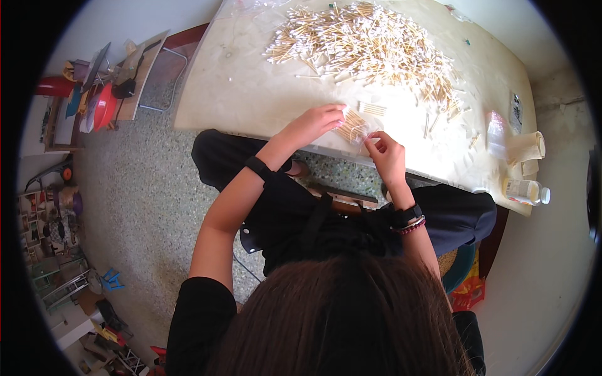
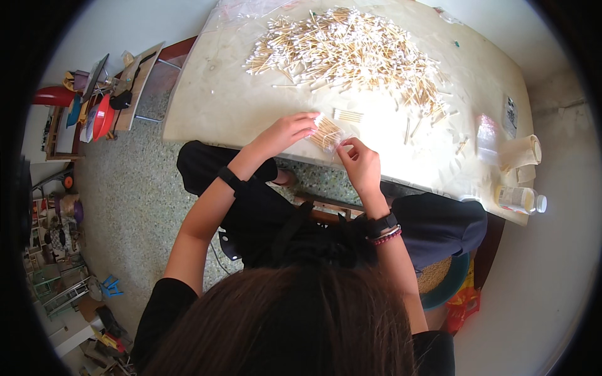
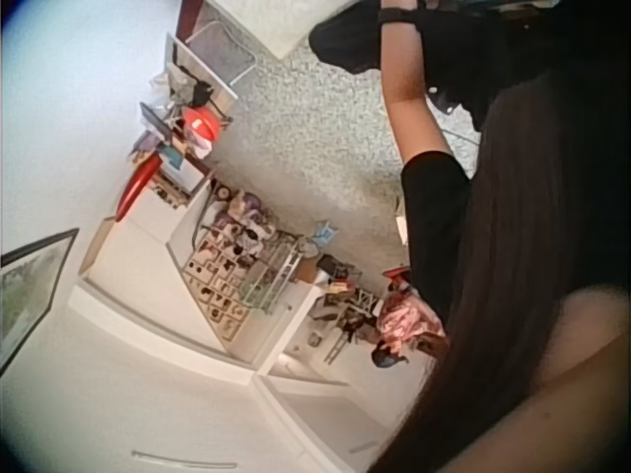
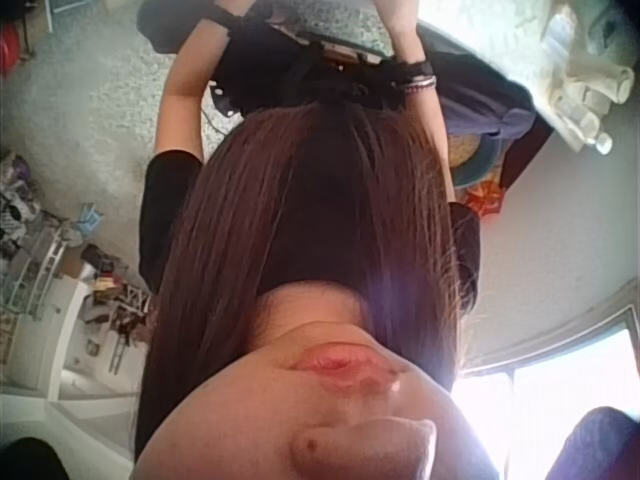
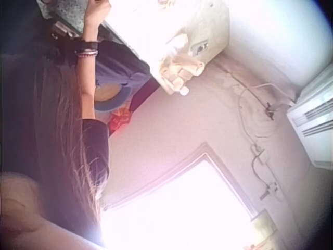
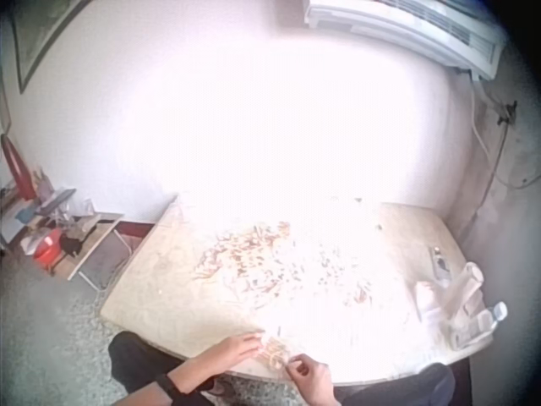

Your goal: Sorting cotton swabs and placing them into small plastic bags.

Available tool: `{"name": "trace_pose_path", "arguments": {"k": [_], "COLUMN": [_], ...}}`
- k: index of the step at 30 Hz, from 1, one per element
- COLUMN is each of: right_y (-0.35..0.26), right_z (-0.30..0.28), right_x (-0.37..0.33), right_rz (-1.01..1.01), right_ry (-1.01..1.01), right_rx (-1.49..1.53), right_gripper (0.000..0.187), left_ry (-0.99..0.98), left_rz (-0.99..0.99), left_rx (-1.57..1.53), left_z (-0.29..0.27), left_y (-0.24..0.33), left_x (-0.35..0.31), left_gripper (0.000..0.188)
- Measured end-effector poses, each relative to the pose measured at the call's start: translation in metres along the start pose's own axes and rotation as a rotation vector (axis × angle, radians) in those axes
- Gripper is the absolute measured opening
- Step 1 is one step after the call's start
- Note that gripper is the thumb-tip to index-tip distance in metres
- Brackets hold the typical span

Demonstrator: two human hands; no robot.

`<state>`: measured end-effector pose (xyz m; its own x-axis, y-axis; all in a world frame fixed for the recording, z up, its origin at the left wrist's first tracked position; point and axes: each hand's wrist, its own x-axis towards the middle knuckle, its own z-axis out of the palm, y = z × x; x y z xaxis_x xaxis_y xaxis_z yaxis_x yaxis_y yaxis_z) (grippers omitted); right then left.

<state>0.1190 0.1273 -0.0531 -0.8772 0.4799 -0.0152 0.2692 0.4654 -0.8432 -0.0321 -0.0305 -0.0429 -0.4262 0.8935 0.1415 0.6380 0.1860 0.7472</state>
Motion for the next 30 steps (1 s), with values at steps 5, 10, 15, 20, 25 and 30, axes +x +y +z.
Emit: {"name": "trace_pose_path", "arguments": {"k": [5,10,15,20,25,30], "right_y": [-0.005,-0.011,-0.006,-0.010,-0.005,-0.003], "right_z": [0.000,0.000,0.002,0.001,0.003,0.002], "right_x": [-0.001,-0.003,-0.003,-0.006,-0.006,-0.004], "right_rz": [-0.007,-0.019,-0.141,-0.158,-0.092,0.008], "right_ry": [0.046,0.094,0.082,0.091,0.059,0.037], "right_rx": [-0.028,-0.040,-0.169,-0.188,-0.102,0.023], "right_gripper": [0.013,0.012,0.011,0.011,0.011,0.012], "left_ry": [0.051,0.144,0.135,0.129,0.237,0.228], "left_rz": [0.174,0.344,0.342,0.313,0.125,0.002], "left_rx": [0.286,0.482,0.498,0.553,0.246,0.023], "left_z": [0.007,0.013,0.015,0.017,0.021,0.017], "left_y": [-0.001,0.001,-0.001,0.001,0.000,-0.009], "left_x": [-0.003,-0.003,-0.004,-0.004,0.000,-0.002], "left_gripper": [0.012,0.014,0.017,0.017,0.011,0.012]}}
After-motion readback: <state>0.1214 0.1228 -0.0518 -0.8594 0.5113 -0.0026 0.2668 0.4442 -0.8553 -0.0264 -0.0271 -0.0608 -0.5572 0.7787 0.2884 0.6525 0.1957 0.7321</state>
